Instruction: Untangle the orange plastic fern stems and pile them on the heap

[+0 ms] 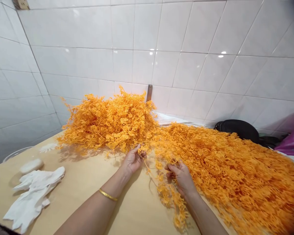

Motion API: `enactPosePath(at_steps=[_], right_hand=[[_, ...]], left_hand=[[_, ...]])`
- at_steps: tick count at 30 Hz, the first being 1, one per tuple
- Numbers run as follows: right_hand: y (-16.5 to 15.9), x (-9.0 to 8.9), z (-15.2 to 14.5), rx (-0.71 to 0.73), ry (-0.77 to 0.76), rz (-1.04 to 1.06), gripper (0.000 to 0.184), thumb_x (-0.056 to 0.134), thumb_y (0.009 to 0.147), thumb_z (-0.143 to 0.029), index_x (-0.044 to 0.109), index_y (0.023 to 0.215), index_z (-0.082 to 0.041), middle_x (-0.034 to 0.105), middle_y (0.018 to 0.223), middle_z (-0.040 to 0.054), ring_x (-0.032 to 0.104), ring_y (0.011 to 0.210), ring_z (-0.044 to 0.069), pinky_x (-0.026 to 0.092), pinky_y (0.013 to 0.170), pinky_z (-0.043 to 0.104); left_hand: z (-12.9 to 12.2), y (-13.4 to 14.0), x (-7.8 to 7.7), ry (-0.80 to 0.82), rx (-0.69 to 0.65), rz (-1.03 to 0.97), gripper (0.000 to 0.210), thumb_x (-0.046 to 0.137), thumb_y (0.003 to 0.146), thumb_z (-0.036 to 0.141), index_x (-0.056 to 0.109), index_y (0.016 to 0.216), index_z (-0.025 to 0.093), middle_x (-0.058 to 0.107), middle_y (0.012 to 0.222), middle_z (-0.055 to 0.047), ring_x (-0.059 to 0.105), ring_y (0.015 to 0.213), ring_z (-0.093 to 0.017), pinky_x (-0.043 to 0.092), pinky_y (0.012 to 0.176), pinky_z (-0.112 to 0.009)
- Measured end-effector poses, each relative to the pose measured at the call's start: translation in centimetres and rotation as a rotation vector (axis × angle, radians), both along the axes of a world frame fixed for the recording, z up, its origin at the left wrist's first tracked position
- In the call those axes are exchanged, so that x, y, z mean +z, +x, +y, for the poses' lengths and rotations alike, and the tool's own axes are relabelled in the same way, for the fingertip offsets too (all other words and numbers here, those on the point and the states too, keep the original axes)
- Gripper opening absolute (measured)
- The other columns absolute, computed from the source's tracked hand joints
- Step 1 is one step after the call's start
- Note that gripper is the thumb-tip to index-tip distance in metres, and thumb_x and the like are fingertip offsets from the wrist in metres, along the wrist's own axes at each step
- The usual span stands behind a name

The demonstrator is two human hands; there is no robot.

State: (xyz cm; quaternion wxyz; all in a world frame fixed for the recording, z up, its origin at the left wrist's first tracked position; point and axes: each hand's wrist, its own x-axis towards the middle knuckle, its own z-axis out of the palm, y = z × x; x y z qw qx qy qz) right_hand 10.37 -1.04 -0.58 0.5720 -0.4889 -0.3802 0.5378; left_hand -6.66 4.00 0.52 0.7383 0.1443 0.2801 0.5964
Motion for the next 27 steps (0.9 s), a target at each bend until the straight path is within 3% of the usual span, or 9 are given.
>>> enactPosePath(at_steps=[4,7,10,12,15,21,27], right_hand=[[0.1,0.3,-0.1,-0.014,0.006,-0.047,0.046,0.064,0.057,-0.025,0.040,0.097,-0.022,0.054,0.064,-0.0040,0.050,0.045,0.009,0.038,0.042,0.020],[0.8,1.2,-0.4,-0.044,0.094,-0.179,0.060,0.066,0.057,-0.032,0.039,0.109,-0.022,0.055,0.087,0.0044,0.057,0.069,0.016,0.046,0.057,0.026],[1.8,2.6,-0.5,-0.121,0.290,-0.328,0.058,0.062,0.062,-0.037,0.039,0.113,-0.023,0.049,0.109,0.0091,0.050,0.096,0.020,0.043,0.076,0.031],[2.3,3.4,-0.2,-0.236,0.394,-0.374,0.047,0.057,0.067,-0.039,0.044,0.109,-0.022,0.049,0.110,0.0087,0.047,0.101,0.020,0.038,0.084,0.033],[2.1,4.0,0.7,-0.290,0.373,-0.327,0.038,0.054,0.070,-0.043,0.050,0.101,-0.020,0.053,0.106,0.0085,0.048,0.100,0.020,0.038,0.084,0.034],[0.5,2.6,1.9,0.059,0.140,-0.194,0.038,0.062,0.062,-0.044,0.059,0.090,-0.018,0.061,0.091,0.0064,0.055,0.087,0.019,0.042,0.071,0.028],[0.7,1.3,1.9,0.109,0.127,-0.184,0.025,0.065,0.060,-0.037,0.062,0.070,-0.015,0.059,0.064,0.0017,0.054,0.060,0.012,0.043,0.061,0.026]], left_hand=[[0.1,-0.6,-0.1,0.079,-0.093,-0.051,0.011,0.049,0.073,0.015,0.039,0.069,0.018,0.038,0.045,0.006,0.032,0.031,-0.003,0.021,0.033,-0.014],[-0.1,-0.5,-0.2,0.087,-0.164,0.018,0.012,0.052,0.071,0.018,0.040,0.070,0.018,0.034,0.042,0.008,0.025,0.029,-0.002,0.014,0.033,-0.013],[-0.3,-0.2,-0.2,0.079,-0.199,0.118,0.016,0.057,0.067,0.021,0.043,0.073,0.018,0.032,0.041,0.009,0.022,0.030,-0.001,0.010,0.034,-0.013],[-0.5,0.2,-0.1,0.075,-0.219,0.177,0.020,0.062,0.063,0.022,0.044,0.072,0.016,0.032,0.042,0.010,0.020,0.030,0.000,0.009,0.034,-0.013],[-1.0,0.9,0.1,0.088,-0.271,0.288,0.025,0.068,0.056,0.022,0.049,0.070,0.013,0.041,0.049,0.007,0.021,0.032,0.001,0.007,0.034,-0.015],[-1.9,1.9,0.5,0.151,-0.374,0.505,0.028,0.072,0.050,0.027,0.053,0.064,0.011,0.048,0.057,0.005,0.020,0.035,0.002,0.007,0.033,-0.017],[-1.8,2.1,0.3,0.147,-0.421,0.621,0.033,0.072,0.048,0.030,0.054,0.068,0.011,0.044,0.053,0.005,0.022,0.036,0.001,0.008,0.034,-0.017]])
